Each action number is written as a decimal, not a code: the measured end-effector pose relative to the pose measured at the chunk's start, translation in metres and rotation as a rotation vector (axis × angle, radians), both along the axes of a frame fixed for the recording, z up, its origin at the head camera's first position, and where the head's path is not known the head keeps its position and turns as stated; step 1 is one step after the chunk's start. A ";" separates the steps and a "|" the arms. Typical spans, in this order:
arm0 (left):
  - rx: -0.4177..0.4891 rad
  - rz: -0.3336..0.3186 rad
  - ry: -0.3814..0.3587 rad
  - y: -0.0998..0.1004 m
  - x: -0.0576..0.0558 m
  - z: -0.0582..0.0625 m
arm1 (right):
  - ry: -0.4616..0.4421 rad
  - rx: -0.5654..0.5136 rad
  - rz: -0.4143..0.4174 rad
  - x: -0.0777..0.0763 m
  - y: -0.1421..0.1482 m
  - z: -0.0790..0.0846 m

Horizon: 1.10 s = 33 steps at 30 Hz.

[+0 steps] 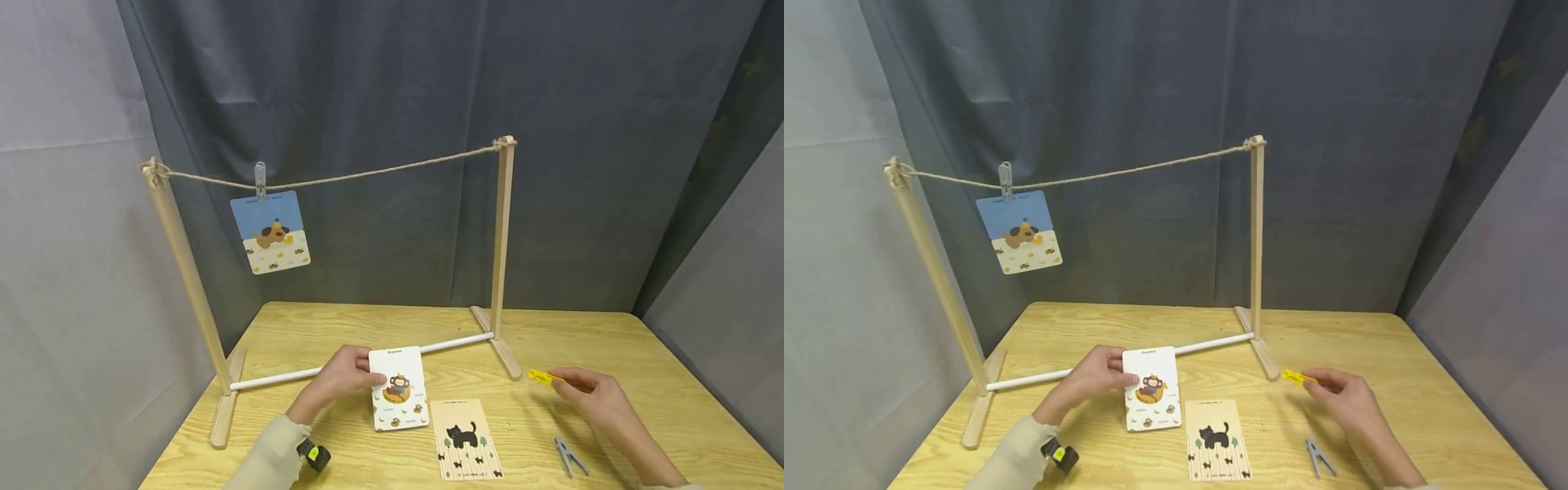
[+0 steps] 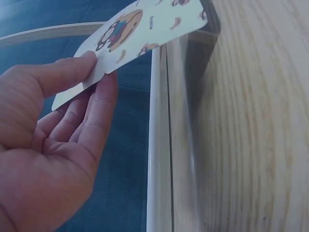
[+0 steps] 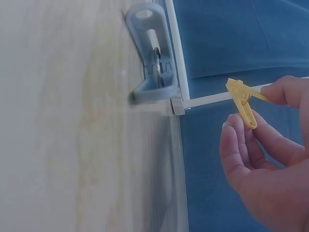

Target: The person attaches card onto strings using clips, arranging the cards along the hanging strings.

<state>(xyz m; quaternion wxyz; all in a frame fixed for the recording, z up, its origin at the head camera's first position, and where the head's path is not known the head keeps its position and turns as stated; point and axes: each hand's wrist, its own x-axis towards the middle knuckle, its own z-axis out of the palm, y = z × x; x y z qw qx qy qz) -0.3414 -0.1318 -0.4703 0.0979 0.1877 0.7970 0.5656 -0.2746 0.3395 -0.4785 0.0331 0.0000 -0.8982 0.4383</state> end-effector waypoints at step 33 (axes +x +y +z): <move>0.068 0.141 0.152 -0.007 -0.003 0.017 | 0.051 -0.225 -0.014 -0.001 -0.001 0.003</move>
